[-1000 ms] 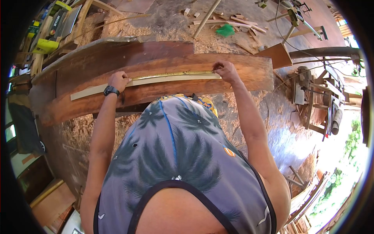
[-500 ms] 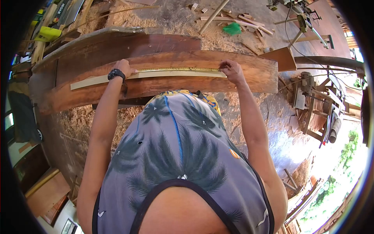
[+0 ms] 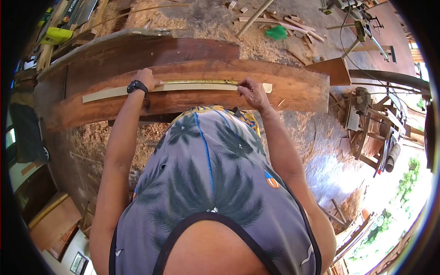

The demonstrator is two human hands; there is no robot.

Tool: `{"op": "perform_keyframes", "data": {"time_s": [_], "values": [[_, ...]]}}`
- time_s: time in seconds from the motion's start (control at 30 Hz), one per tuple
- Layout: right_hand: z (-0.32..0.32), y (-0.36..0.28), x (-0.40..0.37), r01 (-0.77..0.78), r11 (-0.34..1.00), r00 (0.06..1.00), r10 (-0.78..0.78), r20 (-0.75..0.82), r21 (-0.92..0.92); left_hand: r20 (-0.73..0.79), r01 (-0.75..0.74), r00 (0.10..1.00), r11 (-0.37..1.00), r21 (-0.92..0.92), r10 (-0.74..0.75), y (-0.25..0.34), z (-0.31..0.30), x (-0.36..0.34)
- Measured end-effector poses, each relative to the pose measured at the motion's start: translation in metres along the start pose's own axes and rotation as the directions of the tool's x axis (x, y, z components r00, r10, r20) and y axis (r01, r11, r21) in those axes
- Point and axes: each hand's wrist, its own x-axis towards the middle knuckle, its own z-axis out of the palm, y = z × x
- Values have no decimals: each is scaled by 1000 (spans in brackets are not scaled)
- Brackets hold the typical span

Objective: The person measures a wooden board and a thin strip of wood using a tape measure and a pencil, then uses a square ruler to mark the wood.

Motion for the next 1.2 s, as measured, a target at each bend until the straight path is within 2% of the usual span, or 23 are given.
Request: {"op": "perform_keyframes", "data": {"time_s": [0.03, 0.27, 0.33, 0.53, 0.6, 0.7, 1.2], "values": [[2, 0, 0, -14, 993, 999, 18, 41, -115, 3, 6, 1000, 1000, -3, -6, 1, -1, -2], [11, -4, 3, -5, 998, 1000, 4, -12, -64, 20, -8, 1000, 1000, -25, 9, 3, -5, -5], [12, -1, 5, -85, 996, 996, 85, -2, 3, 37, 0, 999, 999, -39, 2, 5, -9, -7], [11, 4, 9, -67, 998, 998, 67, -2, -21, 21, -2, 1000, 999, -38, 2, 2, -3, -7], [11, 4, 9, -73, 997, 997, 73, -2, -19, -166, -81, 984, 994, -77, 67, -5, 8, -2], [12, 4, 10, -80, 997, 997, 80, -4, -25, -180, -58, 983, 994, -92, 41, -4, 7, -5], [13, 3, 11, -54, 997, 998, 54, 6, -47, -131, -48, 991, 993, -108, 34, -4, 5, -5]]}}
